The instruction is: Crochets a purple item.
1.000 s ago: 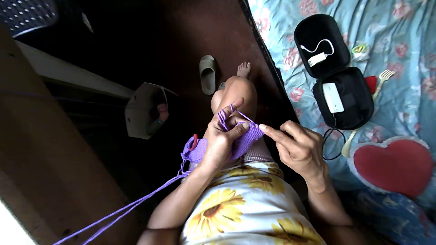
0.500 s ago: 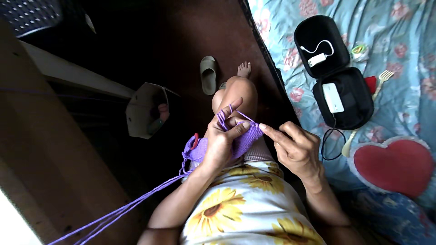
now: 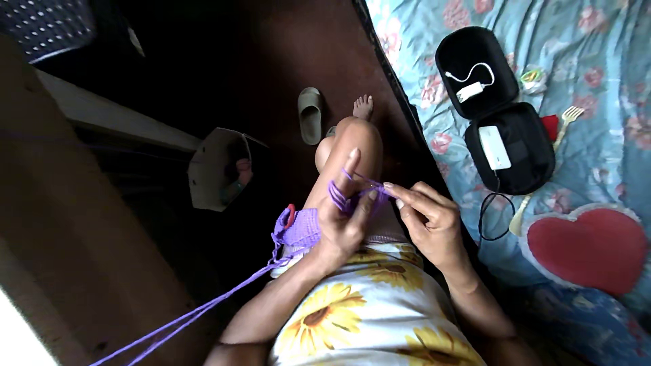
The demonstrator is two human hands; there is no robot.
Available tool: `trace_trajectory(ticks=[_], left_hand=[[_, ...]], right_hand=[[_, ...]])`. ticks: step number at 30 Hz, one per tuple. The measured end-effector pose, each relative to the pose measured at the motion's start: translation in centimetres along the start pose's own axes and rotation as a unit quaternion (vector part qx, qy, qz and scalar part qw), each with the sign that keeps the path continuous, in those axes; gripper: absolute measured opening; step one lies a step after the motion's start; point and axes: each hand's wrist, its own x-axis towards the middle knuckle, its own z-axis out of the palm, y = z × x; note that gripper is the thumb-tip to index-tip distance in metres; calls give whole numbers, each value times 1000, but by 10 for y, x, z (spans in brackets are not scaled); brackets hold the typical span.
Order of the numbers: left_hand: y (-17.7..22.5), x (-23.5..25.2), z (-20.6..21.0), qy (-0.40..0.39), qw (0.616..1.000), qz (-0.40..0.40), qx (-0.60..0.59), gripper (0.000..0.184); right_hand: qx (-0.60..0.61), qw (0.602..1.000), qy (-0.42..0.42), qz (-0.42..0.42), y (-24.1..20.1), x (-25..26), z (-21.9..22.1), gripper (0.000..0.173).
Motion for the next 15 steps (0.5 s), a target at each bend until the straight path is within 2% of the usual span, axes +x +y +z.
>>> trace_trajectory(ticks=[1,3,5,6,8,10,12,15], left_hand=[[-8,-4,2,-6,995,79,53,51],[-18,-9,3,-13,983,159,88,39],[-17,-10,7,0,989,141,53,38],[-12,-8,8,8,995,100,12,43],[1,-4,8,25,996,-16,-79,60],[10,3,1,19,986,-105,-131,64],[14,11,-8,-3,981,-142,-135,63],[17,17,-17,-35,978,-164,-120,60]], right_hand=[[36,999,-5,37,-6,0,2,29],[180,976,-23,121,-14,3,5,30],[320,929,-32,180,-13,7,7,33],[338,923,-31,179,-11,7,7,33],[253,962,-15,102,-7,4,7,28],[99,995,22,-22,4,1,7,18],[-25,992,55,-110,15,1,6,14],[-115,974,72,-182,22,2,3,14]])
